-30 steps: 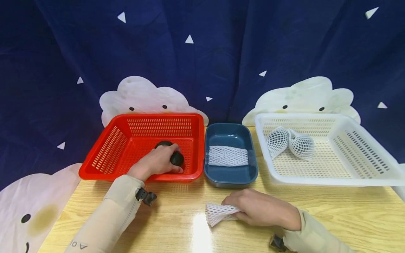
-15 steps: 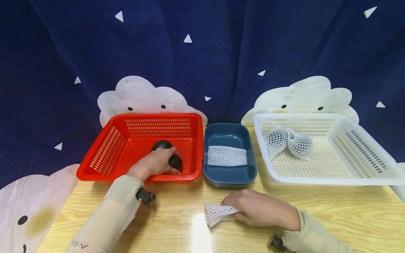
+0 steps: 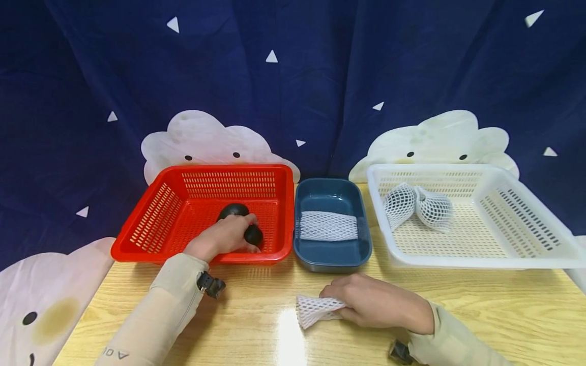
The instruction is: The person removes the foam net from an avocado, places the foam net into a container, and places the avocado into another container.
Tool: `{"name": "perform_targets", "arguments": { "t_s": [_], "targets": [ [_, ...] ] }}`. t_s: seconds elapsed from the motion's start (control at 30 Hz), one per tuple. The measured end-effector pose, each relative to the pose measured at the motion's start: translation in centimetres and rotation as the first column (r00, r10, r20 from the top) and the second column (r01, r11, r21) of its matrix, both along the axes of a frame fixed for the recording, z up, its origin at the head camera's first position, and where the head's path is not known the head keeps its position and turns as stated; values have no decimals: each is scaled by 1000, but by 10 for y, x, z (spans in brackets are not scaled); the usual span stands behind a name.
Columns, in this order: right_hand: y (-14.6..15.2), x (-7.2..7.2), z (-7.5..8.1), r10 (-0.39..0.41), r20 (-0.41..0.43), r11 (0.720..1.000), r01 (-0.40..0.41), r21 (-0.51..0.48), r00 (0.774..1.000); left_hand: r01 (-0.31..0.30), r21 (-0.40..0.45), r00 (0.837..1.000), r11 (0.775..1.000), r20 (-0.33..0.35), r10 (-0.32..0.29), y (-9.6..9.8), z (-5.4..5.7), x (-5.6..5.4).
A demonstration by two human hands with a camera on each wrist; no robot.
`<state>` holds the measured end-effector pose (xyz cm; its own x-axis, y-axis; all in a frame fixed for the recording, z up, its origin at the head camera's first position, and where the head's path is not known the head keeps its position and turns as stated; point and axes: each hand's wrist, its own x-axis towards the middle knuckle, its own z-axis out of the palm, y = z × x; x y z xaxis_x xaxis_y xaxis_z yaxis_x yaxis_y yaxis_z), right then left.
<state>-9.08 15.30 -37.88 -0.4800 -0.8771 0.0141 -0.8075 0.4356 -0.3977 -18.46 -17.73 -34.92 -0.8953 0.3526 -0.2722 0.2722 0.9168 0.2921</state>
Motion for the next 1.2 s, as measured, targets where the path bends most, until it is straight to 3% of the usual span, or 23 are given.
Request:
{"name": "perform_targets", "arguments": {
  "t_s": [0.3, 0.6, 0.83, 1.2],
  "targets": [
    [0, 1, 2, -7, 4, 1000, 7, 7, 1000, -31, 9, 999, 999, 15, 31, -1, 5, 4],
    [1, 2, 3, -17, 8, 1000, 17, 6, 1000, -57, -4, 998, 998, -15, 57, 0, 12, 7],
    [0, 2, 5, -17, 10, 1000, 16, 8, 1000, -71, -14, 994, 997, -79, 70, 0, 22, 11],
    [1, 3, 6, -11, 15, 1000, 12, -1, 1000, -98, 44, 981, 994, -166, 104, 0, 32, 16]
  ]
}}
